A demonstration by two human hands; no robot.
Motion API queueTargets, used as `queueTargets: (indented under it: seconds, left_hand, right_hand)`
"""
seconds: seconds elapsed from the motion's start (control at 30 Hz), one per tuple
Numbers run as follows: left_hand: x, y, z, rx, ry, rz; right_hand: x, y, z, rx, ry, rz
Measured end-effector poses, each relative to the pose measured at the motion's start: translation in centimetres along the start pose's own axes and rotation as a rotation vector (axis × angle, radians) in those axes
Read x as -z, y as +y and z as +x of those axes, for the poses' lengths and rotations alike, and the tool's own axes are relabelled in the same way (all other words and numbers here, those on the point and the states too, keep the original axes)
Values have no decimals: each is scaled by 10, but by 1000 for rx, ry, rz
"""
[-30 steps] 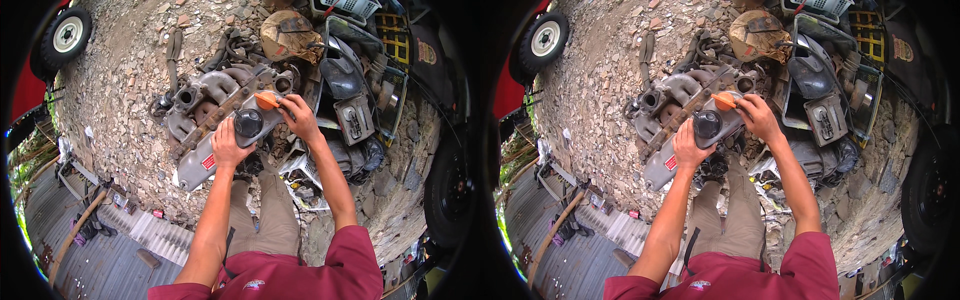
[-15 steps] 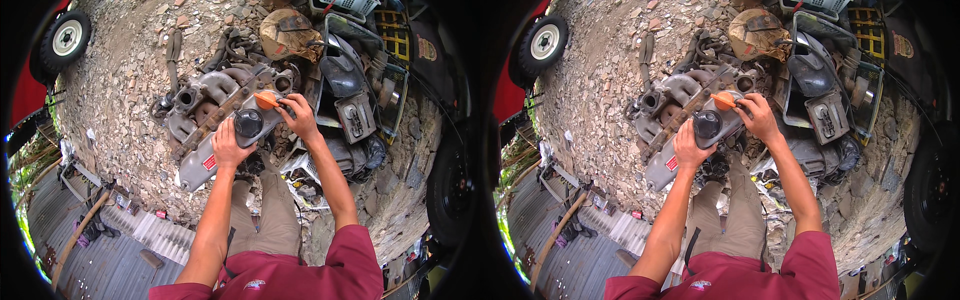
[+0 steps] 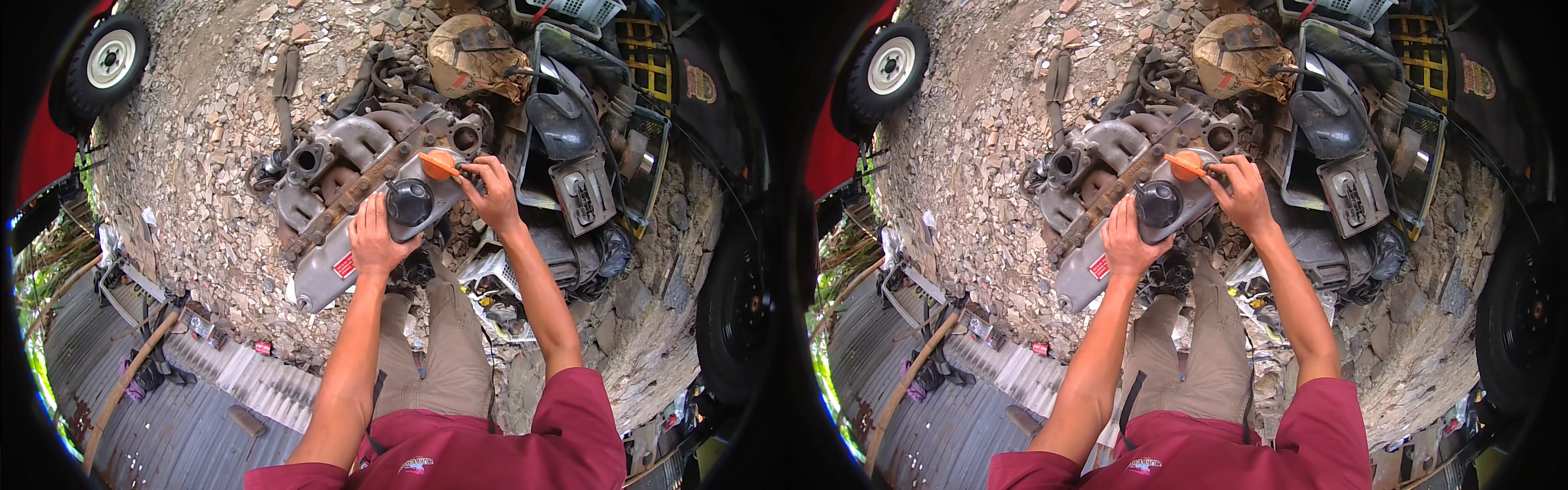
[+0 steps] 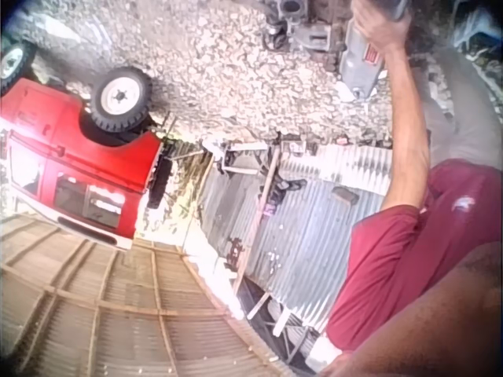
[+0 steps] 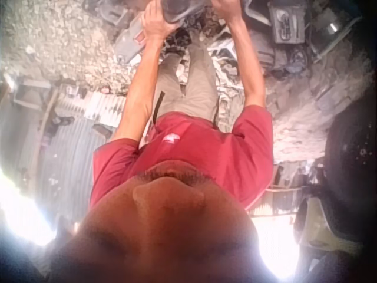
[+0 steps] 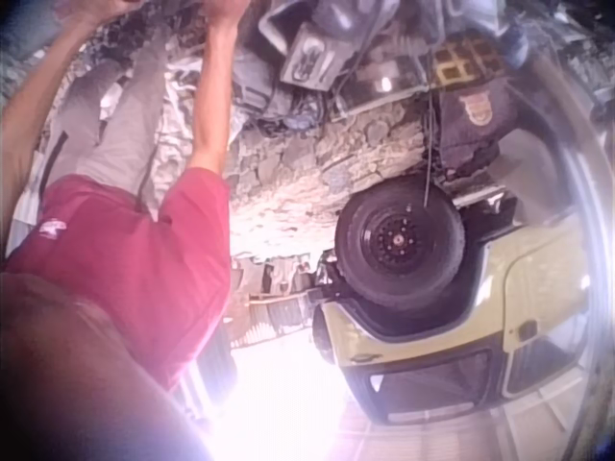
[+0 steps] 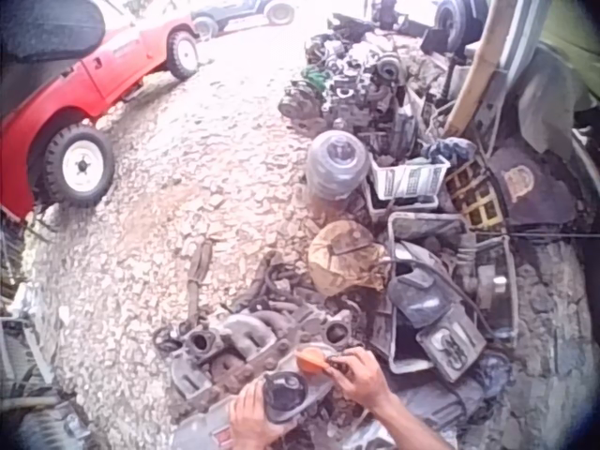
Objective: The person sits on the ground and works on a metallic engine component, likely a valve cover. They use a small orange tool to scrape or clean the surface and then use a wrench to tighten bolts on the component.
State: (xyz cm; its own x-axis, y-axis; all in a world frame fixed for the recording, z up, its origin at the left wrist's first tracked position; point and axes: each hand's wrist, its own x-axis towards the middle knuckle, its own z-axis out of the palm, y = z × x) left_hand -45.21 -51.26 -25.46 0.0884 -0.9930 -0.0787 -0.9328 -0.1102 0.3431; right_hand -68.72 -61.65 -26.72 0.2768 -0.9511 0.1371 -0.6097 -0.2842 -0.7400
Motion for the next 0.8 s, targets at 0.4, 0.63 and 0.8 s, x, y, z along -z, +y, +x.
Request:
queueTargets:
  seconds: [0.4,0.63,0.8]
  left_hand:
    - [-7,-3,-3,-2,24,-2]
    - [-9,-4,-3,-4,37,-13]
    - [-7,-3,-2,-10,33,-3]
  right_hand:
    - [15,-2,16,88,-97,93]
    - [20,-4,21,85,-126,91]
    - [18,7,12,-33,-226,54]
